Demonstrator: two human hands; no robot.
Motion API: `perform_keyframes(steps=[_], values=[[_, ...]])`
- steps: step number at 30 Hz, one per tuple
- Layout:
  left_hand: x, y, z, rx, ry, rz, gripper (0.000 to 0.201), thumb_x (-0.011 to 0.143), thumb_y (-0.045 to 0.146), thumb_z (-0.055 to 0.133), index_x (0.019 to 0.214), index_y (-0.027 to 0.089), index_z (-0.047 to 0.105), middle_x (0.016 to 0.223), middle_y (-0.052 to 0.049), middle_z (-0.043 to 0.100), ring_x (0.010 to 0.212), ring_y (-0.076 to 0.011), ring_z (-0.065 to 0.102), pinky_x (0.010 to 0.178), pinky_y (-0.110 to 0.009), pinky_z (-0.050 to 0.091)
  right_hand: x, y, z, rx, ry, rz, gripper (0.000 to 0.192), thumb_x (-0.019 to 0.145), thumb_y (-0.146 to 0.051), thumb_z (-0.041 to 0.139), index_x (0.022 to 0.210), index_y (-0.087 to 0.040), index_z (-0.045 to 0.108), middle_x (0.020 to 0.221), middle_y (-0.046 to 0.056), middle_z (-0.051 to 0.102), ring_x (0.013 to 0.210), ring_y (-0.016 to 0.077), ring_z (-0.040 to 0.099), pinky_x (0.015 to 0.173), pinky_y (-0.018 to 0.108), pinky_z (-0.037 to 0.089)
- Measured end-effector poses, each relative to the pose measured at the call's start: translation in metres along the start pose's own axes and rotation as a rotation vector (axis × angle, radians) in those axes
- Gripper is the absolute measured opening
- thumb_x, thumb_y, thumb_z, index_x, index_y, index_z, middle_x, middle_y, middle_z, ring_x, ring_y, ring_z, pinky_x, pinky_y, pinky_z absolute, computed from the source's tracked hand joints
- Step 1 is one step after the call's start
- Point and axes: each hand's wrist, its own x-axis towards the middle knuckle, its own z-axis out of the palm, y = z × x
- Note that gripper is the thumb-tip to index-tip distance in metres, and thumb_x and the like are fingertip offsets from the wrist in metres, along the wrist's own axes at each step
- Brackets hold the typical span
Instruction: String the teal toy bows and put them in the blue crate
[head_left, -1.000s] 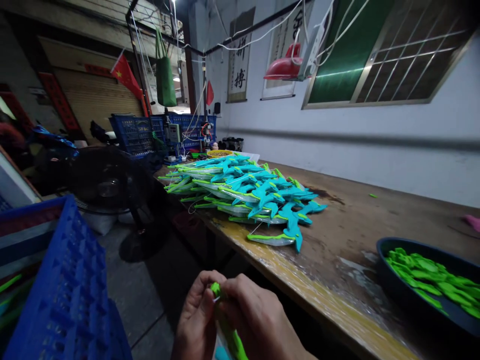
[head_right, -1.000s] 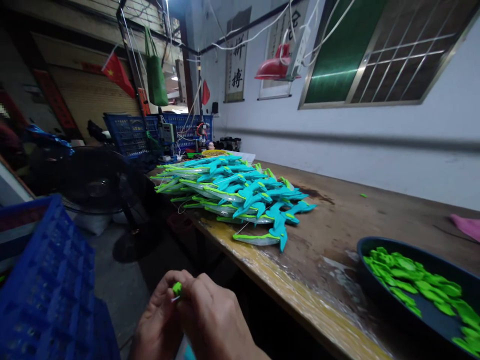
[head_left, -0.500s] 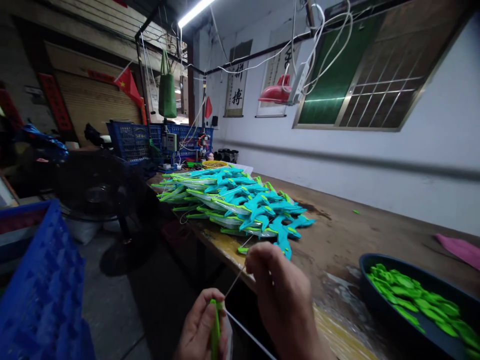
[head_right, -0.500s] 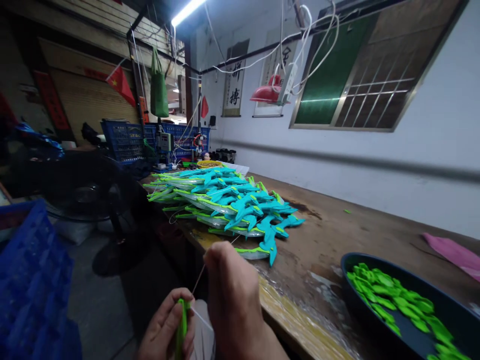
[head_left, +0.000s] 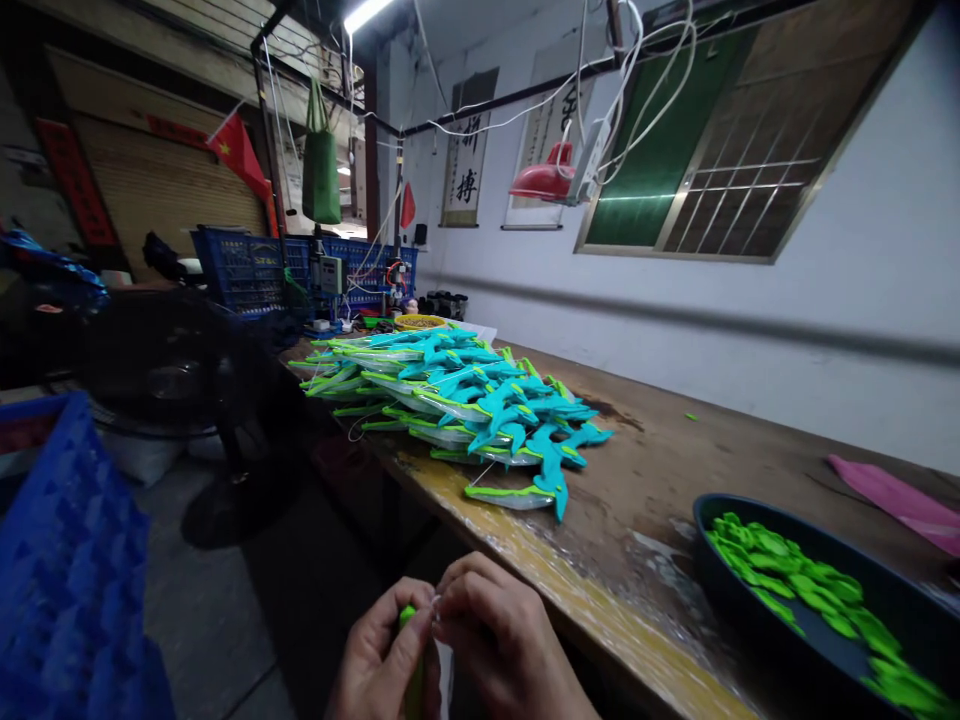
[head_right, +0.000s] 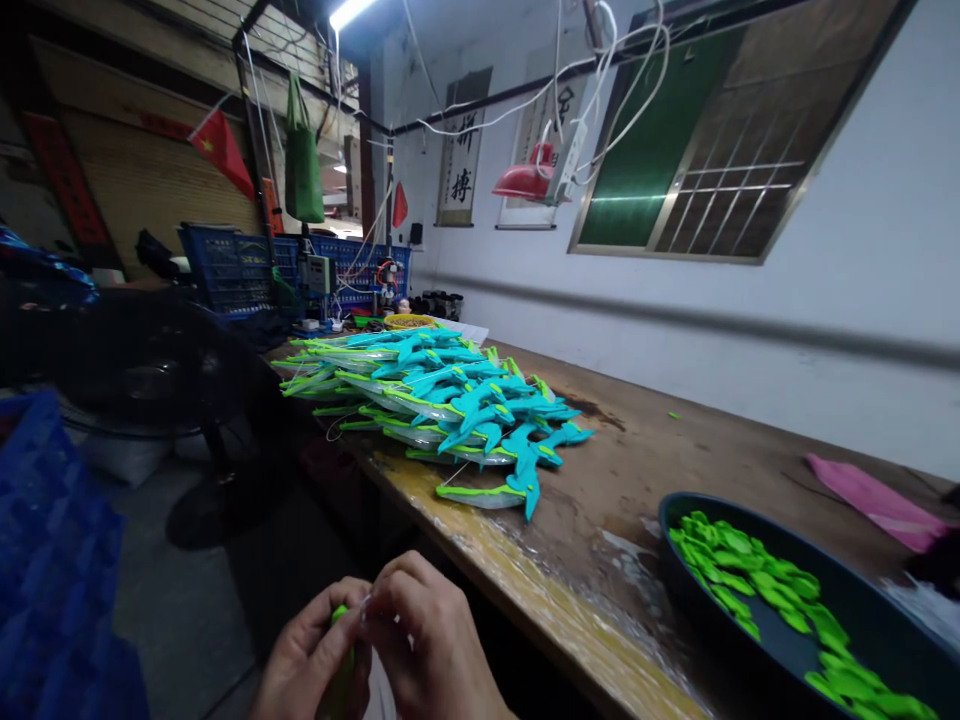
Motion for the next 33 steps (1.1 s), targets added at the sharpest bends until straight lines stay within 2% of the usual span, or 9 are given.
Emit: perform_keyframes(steps=[3,7,12,18,20,23,26,30,33], values=[[-0.003,0.002,0.005,-0.040,-0.026,0.013,0.040,0.079,0.054,0.078,0.079,0.019,0.059,0.050,0.008,0.044,0.038,-0.0040,0.034,0.041,-0.016,0.023,0.001,0.000,0.005,0.162,0.073,0.231,0.017,0.085,-0.027,0.071,0.075,-0.018,0.061,0.071,-0.001,0.057,0.064,0.0114,0.052,0.058,0.021,0.040],[-0.007,0.006,0.008,-0.013,-0.058,-0.016,0.039,0.080,0.055,0.076,0.080,0.020,0.059,0.045,0.007,0.050,0.035,-0.0055,0.039,0.039,-0.016,0.028,0.001,0.001,0.013,0.591,0.102,0.583,0.042,0.068,-0.046,0.086,0.069,-0.017,0.056,0.059,-0.005,0.051,0.056,0.0089,0.041,0.053,0.020,0.033],[-0.009,0.007,0.006,0.021,-0.076,-0.001,0.039,0.083,0.057,0.073,0.084,0.018,0.063,0.044,0.004,0.057,0.035,-0.0073,0.045,0.041,-0.017,0.034,-0.003,0.005,0.024,0.732,0.170,0.686,0.052,0.062,-0.054,0.090,0.065,-0.018,0.053,0.052,-0.005,0.047,0.050,0.0080,0.037,0.049,0.020,0.028],[-0.010,0.012,0.009,0.044,-0.041,-0.007,0.042,0.082,0.059,0.072,0.080,0.018,0.063,0.041,0.005,0.053,0.035,-0.0081,0.044,0.040,-0.018,0.036,-0.015,0.009,0.023,0.641,0.138,0.587,0.047,0.076,-0.056,0.080,0.070,-0.016,0.057,0.057,-0.004,0.048,0.051,0.0080,0.039,0.051,0.021,0.031],[-0.010,0.015,0.011,0.036,-0.064,-0.022,0.043,0.083,0.059,0.071,0.078,0.017,0.063,0.040,0.004,0.052,0.035,-0.0080,0.042,0.040,-0.018,0.034,-0.016,0.005,0.016,0.480,0.099,0.448,0.038,0.086,-0.050,0.074,0.075,-0.016,0.060,0.065,-0.002,0.053,0.058,0.0105,0.047,0.056,0.022,0.037],[-0.012,0.020,0.014,-0.012,-0.068,-0.041,0.039,0.084,0.052,0.073,0.073,0.016,0.062,0.046,0.005,0.050,0.040,-0.0065,0.040,0.042,-0.017,0.033,-0.014,-0.005,0.004,0.133,0.067,0.112,0.024,0.100,-0.033,0.055,0.083,-0.018,0.061,0.087,0.005,0.059,0.076,0.0142,0.058,0.068,0.024,0.046],[-0.014,0.021,0.014,-0.086,-0.047,-0.067,0.032,0.078,0.042,0.082,0.075,0.015,0.065,0.061,0.004,0.051,0.052,-0.0060,0.043,0.050,-0.016,0.037,-0.009,-0.011,-0.001,0.002,0.044,-0.111,0.022,0.106,-0.025,0.043,0.091,-0.019,0.058,0.101,0.008,0.062,0.086,0.0154,0.061,0.076,0.025,0.051],[-0.013,0.018,0.008,-0.084,-0.133,-0.065,0.033,0.080,0.043,0.079,0.073,0.015,0.063,0.059,0.004,0.048,0.048,-0.0059,0.040,0.046,-0.017,0.033,-0.007,-0.010,0.001,-0.026,0.003,-0.134,0.023,0.106,-0.023,0.042,0.087,-0.020,0.054,0.083,0.004,0.060,0.074,0.0141,0.058,0.067,0.023,0.047],[-0.012,0.015,0.006,-0.084,-0.101,-0.053,0.035,0.079,0.043,0.080,0.071,0.016,0.060,0.055,0.005,0.048,0.045,-0.0056,0.039,0.044,-0.017,0.032,-0.009,-0.010,0.002,-0.015,-0.018,-0.028,0.018,0.102,-0.021,0.045,0.085,-0.020,0.053,0.078,0.001,0.057,0.067,0.0123,0.053,0.061,0.021,0.043]])
